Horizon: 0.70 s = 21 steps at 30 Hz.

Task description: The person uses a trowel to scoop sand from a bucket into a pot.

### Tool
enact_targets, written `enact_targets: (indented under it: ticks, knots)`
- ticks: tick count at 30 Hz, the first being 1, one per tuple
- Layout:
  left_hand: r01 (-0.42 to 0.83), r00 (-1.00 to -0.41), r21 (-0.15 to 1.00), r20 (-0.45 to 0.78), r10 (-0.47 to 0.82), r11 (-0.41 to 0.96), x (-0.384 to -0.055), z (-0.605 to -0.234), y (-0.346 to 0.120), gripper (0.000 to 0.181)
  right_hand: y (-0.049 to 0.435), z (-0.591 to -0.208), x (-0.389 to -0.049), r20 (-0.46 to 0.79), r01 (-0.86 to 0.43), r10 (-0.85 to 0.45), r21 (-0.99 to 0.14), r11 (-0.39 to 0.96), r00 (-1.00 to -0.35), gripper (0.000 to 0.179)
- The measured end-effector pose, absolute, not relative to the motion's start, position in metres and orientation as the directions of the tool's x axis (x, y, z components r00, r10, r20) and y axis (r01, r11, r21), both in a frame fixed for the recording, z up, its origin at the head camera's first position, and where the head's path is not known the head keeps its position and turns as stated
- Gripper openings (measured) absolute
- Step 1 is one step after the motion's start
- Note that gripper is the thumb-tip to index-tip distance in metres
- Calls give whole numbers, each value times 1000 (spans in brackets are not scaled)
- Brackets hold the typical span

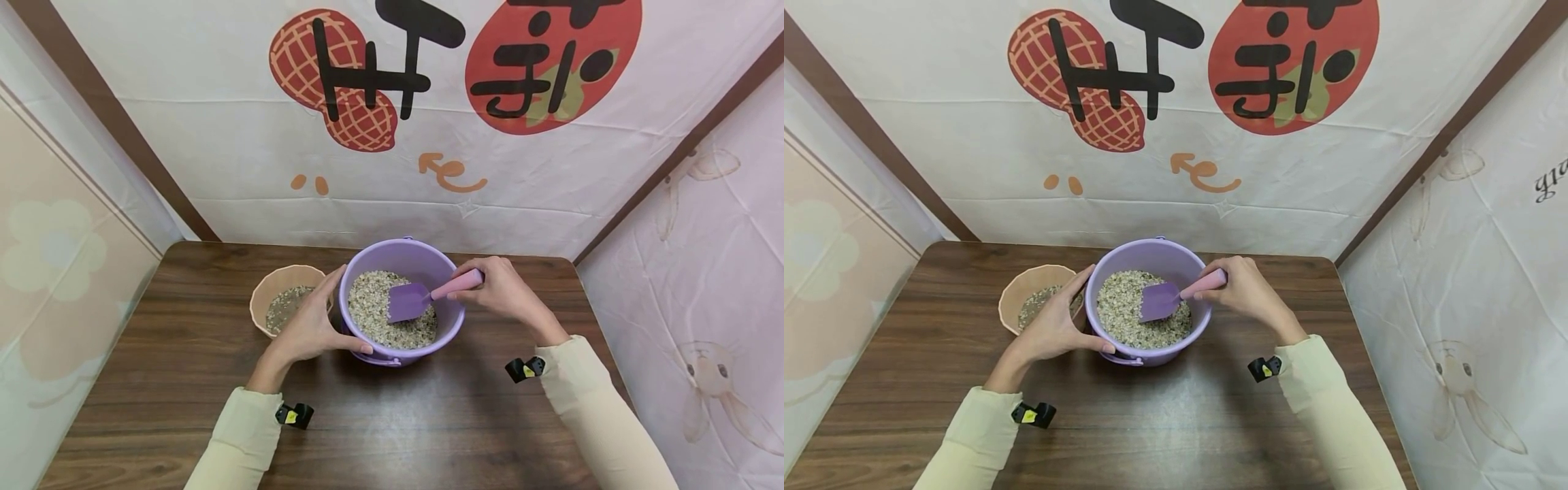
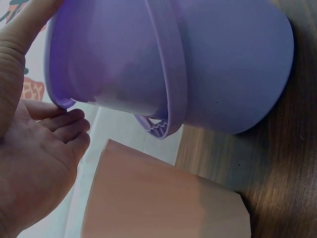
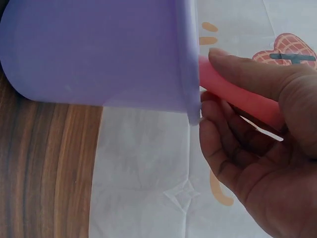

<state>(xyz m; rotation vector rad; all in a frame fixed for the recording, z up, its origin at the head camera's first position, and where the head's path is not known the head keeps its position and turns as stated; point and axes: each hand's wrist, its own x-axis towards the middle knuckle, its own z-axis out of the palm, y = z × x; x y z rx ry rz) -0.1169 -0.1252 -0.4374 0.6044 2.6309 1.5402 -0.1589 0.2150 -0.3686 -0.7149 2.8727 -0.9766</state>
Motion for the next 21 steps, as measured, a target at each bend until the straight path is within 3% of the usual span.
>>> enact_targets:
  ticks: [21]
  knots:
    - [294,-929,859,154,337,419,-116,-440,-126,140,219,-362,-145,105,-359,-383,-630,688,-918,21]
